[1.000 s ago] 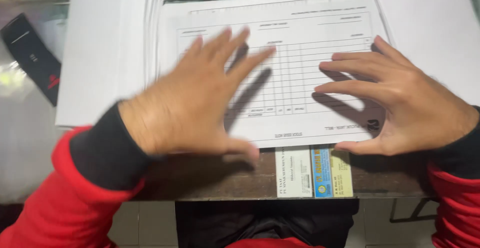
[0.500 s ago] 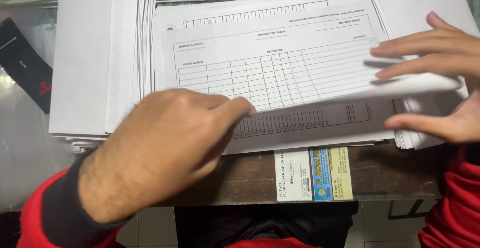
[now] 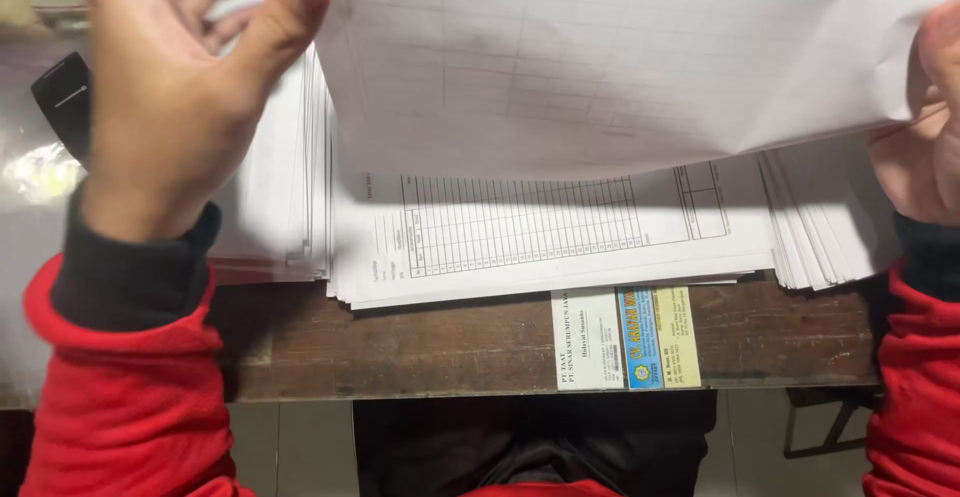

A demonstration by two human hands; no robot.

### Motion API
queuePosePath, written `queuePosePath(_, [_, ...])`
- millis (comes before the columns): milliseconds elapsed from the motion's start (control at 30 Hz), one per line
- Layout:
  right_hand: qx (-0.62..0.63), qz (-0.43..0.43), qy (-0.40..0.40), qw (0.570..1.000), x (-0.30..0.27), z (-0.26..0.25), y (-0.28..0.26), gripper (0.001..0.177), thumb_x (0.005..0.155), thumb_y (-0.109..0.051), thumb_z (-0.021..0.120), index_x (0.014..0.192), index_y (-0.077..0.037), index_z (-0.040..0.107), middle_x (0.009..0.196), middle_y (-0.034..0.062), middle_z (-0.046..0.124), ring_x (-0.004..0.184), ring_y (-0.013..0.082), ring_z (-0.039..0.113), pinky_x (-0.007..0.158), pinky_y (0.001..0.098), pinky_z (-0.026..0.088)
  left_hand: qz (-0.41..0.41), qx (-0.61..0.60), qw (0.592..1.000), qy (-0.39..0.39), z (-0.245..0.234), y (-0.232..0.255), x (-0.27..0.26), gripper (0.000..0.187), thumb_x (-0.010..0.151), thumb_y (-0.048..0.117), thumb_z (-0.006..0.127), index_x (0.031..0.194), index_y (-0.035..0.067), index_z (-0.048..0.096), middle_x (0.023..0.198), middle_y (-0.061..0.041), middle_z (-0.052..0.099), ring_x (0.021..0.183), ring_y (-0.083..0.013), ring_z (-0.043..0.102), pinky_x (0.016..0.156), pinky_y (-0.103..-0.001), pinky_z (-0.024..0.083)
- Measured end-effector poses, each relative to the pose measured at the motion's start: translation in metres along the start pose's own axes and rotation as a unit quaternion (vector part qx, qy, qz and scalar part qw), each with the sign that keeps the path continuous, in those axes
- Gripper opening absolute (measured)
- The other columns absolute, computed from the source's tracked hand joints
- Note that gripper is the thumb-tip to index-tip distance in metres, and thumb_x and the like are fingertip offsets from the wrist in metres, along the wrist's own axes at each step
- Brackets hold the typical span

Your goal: Folding printed documents and inserting them into envelopes for mailing

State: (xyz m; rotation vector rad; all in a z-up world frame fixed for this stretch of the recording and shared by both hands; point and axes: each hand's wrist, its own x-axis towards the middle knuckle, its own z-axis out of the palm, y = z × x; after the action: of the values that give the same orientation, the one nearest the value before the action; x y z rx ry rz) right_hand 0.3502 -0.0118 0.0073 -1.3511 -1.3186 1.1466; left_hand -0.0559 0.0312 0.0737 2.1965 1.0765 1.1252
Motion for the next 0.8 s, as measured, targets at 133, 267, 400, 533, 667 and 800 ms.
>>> queuePosePath(133, [-0.076,0.104,0.027,0.991,-0.001,0.017,-0.027,0.082,0.079,-0.064,0.023,0.139,-0.009,0.031,0.135,0.0078,0.043,0.124,0.0223,0.044,0.097,0.0404,0.039,-0.157,-0.119,0.978,-0.062,0.018,0.001,0.006,0.048,0.088,0.01,0.064,0.125,0.005,0.033,0.116,-0.011,0.046,0.076,-0.0087,0.054,0.066,-0.017,0.05])
queuePosePath(267, [-0.061,0.045,0.046,0.996,-0.002,-0.007,0.006,0.027,0.104,-0.026,0.036,0.128,-0.016,0.03,0.127,0.0051,0.051,0.105,0.0173,0.056,0.08,0.0315,0.05,-0.142,-0.055,0.987,-0.054,0.022,0.005,0.004,0.049,0.083,0.005,0.064,0.123,0.002,0.037,0.129,-0.013,0.038,0.072,-0.0096,0.045,0.056,-0.016,0.047])
queuePosePath(400, [-0.072,0.056,0.051,0.994,-0.002,0.006,-0.004,0.03,0.102,-0.01,0.044,0.129,-0.002,0.035,0.109,0.0208,0.056,0.094,0.0271,0.061,0.075,0.0397,0.054,-0.307,-0.046,0.947,-0.087,0.023,0.005,0.003,0.059,0.079,0.016,0.066,0.128,0.012,0.034,0.085,-0.005,0.053,0.052,-0.0077,0.059,0.053,-0.019,0.047])
queuePosePath(533, [-0.108,0.055,0.05,0.991,0.001,-0.006,0.013,0.029,0.102,-0.005,0.05,0.127,-0.001,0.037,0.1,0.0207,0.057,0.082,0.0267,0.061,0.063,0.036,0.052,-0.276,-0.04,0.954,-0.107,0.023,-0.001,-0.002,0.064,0.077,0.01,0.068,0.13,0.013,0.033,0.087,-0.006,0.049,0.051,-0.0048,0.054,0.056,-0.016,0.044])
queuePosePath(667, [-0.158,0.017,0.039,0.987,0.001,-0.012,0.023,0.036,0.101,-0.007,0.054,0.131,-0.006,0.034,0.049,-0.004,0.029,0.044,0.0029,0.031,0.07,0.0141,0.041,-0.25,0.01,0.96,-0.128,0.023,0.0,-0.001,0.044,0.077,0.013,0.066,0.119,0.018,0.052,0.092,-0.004,0.049,0.047,-0.0021,0.037,0.055,-0.015,0.039])
queuePosePath(800, [-0.172,0.02,0.043,0.984,-0.003,-0.006,0.017,0.044,0.099,-0.002,0.057,0.134,-0.004,0.031,0.06,0.0043,0.037,0.055,0.011,0.042,0.072,0.0213,0.046,-0.185,0.072,0.969,-0.147,0.026,-0.007,-0.006,0.027,0.079,0.02,0.063,0.106,0.015,0.063,0.104,0.004,0.064,0.064,-0.0106,0.05,0.062,-0.022,0.043])
